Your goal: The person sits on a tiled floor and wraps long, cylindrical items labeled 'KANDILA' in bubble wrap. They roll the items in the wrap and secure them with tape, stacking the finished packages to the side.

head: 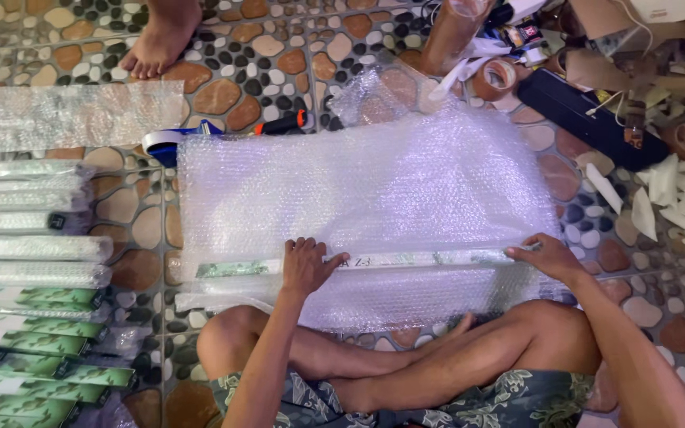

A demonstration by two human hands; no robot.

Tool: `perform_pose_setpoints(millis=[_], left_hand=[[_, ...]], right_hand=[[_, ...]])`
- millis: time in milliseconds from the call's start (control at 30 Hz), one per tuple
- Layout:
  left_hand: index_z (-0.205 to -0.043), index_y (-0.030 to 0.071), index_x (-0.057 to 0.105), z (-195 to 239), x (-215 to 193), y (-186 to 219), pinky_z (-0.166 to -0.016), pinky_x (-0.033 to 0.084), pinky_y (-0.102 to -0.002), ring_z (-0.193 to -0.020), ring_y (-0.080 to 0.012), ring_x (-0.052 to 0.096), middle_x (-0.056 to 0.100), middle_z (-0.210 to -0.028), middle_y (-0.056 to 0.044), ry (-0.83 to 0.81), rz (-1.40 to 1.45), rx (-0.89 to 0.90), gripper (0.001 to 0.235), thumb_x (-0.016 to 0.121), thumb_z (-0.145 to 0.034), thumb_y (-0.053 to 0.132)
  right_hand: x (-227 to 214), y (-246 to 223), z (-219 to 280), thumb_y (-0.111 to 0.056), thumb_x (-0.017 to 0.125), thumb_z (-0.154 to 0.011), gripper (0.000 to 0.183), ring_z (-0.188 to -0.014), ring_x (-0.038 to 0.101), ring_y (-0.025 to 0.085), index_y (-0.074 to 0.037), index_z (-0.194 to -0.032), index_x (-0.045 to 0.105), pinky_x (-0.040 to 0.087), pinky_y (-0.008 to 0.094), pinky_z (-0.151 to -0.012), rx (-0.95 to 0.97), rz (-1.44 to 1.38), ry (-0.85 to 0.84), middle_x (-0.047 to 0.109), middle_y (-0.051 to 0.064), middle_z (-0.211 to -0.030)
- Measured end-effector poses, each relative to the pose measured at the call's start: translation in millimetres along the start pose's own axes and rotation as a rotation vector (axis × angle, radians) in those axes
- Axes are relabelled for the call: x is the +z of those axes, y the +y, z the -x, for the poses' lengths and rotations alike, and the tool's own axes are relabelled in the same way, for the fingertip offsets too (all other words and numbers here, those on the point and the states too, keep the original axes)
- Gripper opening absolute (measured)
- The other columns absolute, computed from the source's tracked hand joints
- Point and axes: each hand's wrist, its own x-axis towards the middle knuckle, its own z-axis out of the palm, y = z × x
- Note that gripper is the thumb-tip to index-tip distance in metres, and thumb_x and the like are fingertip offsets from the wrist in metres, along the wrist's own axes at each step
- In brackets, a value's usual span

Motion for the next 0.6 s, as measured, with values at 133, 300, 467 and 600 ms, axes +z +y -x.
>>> perform_pose_setpoints(millis=[133, 300, 467, 600], left_hand=[[-0.076, 0.018, 0.068, -19.7, -3.9, 0.9, -0.085, 0.048, -0.047, -0.080, -0.0304, 0.072, 0.070, -0.073, -0.007, -0.097, 0.052, -0.072, 0.067, 0.060, -0.084, 0.084], [-0.082, 0.013, 0.072, -45.2, -11.2, 11.7, -0.086, 0.045, -0.049, -0.094, -0.0353, 0.066, 0.070, -0.087, -0.013, -0.133, -0.066, -0.227, 0.072, 0.067, -0.072, 0.084], [-0.088, 0.017, 0.062, -62.4, 31.7, 5.1, -0.083, 0.044, -0.047, -0.088, -0.0304, 0.060, 0.059, -0.085, -0.006, 0.121, -0.139, -0.186, 0.055, 0.069, -0.082, 0.071], [-0.103, 0.018, 0.067, -53.3, 29.6, 60.0, -0.092, 0.048, -0.050, -0.096, -0.0294, 0.060, 0.059, -0.101, -0.007, 0.355, -0.016, 0.035, 0.039, 0.065, -0.097, 0.057]], right_hand=[[2.7, -24.1, 11.7, -0.090, 0.063, -0.081, 0.095, -0.127, 0.066, 0.044, -0.017, -0.141, 0.061, 0.050, 0.055, -0.107, 0.015, 0.340, 0.214, 0.062, 0.021, -0.143], [108.5, -126.1, 65.7, -0.050, 0.072, -0.090, 0.054, -0.126, 0.066, 0.027, -0.030, -0.140, 0.067, 0.050, 0.042, -0.105, -0.811, 0.210, 0.651, 0.069, 0.007, -0.132], [179.0, -193.5, 63.7, -0.061, 0.048, -0.103, 0.069, -0.154, 0.040, 0.033, -0.017, -0.156, 0.050, 0.021, 0.053, -0.129, -0.787, 0.270, 0.458, 0.047, 0.017, -0.162], [156.9, -231.4, 23.0, -0.071, 0.054, -0.095, 0.081, -0.154, 0.042, 0.034, -0.017, -0.155, 0.052, 0.028, 0.058, -0.126, -0.696, 0.308, 0.409, 0.045, 0.018, -0.165]])
